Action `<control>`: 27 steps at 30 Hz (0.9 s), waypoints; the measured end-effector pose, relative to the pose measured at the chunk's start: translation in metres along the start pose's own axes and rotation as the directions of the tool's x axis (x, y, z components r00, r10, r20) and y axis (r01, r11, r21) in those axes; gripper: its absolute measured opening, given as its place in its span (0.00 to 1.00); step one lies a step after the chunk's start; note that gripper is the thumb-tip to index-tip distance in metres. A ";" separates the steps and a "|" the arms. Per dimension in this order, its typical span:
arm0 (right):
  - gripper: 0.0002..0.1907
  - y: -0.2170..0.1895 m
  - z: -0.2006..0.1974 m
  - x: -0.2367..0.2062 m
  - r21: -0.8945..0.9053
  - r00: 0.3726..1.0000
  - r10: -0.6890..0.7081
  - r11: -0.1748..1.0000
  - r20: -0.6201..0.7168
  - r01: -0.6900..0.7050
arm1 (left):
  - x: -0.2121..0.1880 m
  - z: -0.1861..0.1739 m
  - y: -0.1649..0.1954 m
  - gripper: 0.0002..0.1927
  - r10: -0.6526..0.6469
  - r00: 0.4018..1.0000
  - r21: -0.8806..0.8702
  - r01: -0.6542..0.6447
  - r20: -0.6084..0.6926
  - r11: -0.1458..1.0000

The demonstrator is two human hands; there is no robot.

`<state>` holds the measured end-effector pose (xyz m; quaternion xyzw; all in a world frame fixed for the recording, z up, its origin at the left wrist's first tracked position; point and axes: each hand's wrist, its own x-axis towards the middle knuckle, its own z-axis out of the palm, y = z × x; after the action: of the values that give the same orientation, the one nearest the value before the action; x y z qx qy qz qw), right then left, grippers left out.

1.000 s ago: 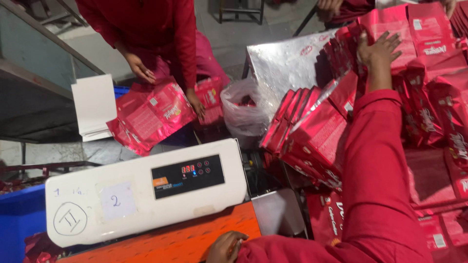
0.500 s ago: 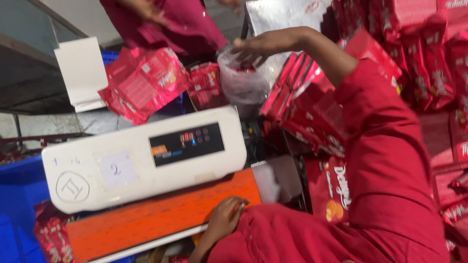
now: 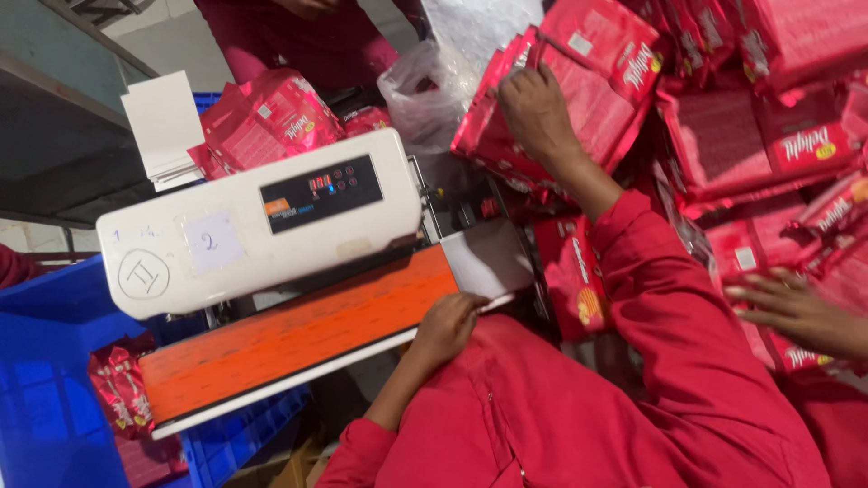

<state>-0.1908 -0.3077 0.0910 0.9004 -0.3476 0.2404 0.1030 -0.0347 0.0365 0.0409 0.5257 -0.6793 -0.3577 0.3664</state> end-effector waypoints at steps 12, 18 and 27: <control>0.13 0.029 -0.194 -0.174 0.917 0.777 0.559 0.394 -0.290 0.059 | 0.062 -0.038 0.010 0.30 0.078 0.949 0.118 -0.044 -0.305 0.992; 0.18 0.007 -0.128 -0.200 0.955 0.835 0.523 -0.121 -0.170 0.271 | 0.042 -0.046 0.004 0.44 0.100 0.905 -0.505 -0.319 -0.414 0.802; 0.15 -0.067 -0.057 -0.229 0.887 0.864 0.269 0.063 0.426 -0.457 | -0.025 -0.016 -0.074 0.32 -0.190 0.892 -0.518 -0.057 -0.410 0.853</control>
<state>-0.3137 -0.1063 0.0238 0.6494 -0.3321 0.3552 -0.5847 0.0174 0.0450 -0.0188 0.4993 -0.4362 -0.4093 0.6268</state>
